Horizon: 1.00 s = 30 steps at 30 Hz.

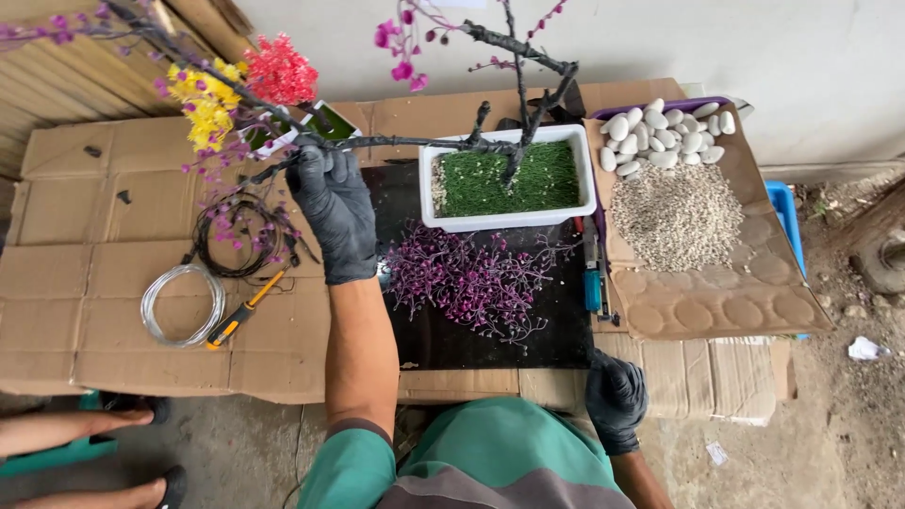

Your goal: The person attaches small purple artificial flowers to the branches of a black artificial tree using wire. They pick up the flowers from a pile on the table and secure them to the tree structure.

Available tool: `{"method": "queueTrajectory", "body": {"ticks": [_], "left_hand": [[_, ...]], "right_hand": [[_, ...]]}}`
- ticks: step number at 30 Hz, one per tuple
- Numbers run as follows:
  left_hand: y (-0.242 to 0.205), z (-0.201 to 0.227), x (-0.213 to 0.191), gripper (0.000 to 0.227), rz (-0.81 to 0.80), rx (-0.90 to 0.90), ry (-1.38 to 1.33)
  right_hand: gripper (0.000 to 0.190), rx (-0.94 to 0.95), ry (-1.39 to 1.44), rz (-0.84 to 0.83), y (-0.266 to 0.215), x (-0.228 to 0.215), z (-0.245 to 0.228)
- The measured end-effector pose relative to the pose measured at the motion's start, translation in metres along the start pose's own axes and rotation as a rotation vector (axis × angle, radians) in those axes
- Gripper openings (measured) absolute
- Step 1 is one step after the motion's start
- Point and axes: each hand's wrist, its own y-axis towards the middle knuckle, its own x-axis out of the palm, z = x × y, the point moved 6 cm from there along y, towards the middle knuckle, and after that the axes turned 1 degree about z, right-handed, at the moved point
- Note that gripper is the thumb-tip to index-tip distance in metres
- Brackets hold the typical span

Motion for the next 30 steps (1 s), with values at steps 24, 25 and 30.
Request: {"method": "queueTrajectory", "body": {"ticks": [24, 25, 30], "left_hand": [[-0.193, 0.074, -0.079, 0.033, -0.096, 0.285, 1.576], [-0.202, 0.08, -0.091, 0.033, -0.086, 0.281, 1.582], [-0.222, 0.085, -0.115, 0.056, -0.207, 0.303, 1.832]], "right_hand": [[0.02, 0.039, 0.147, 0.081, 0.009, -0.008, -0.012], [0.02, 0.035, 0.151, 0.07, 0.018, -0.008, -0.022], [0.026, -0.192, 0.445, -0.125, 0.075, 0.015, -0.083]]}}
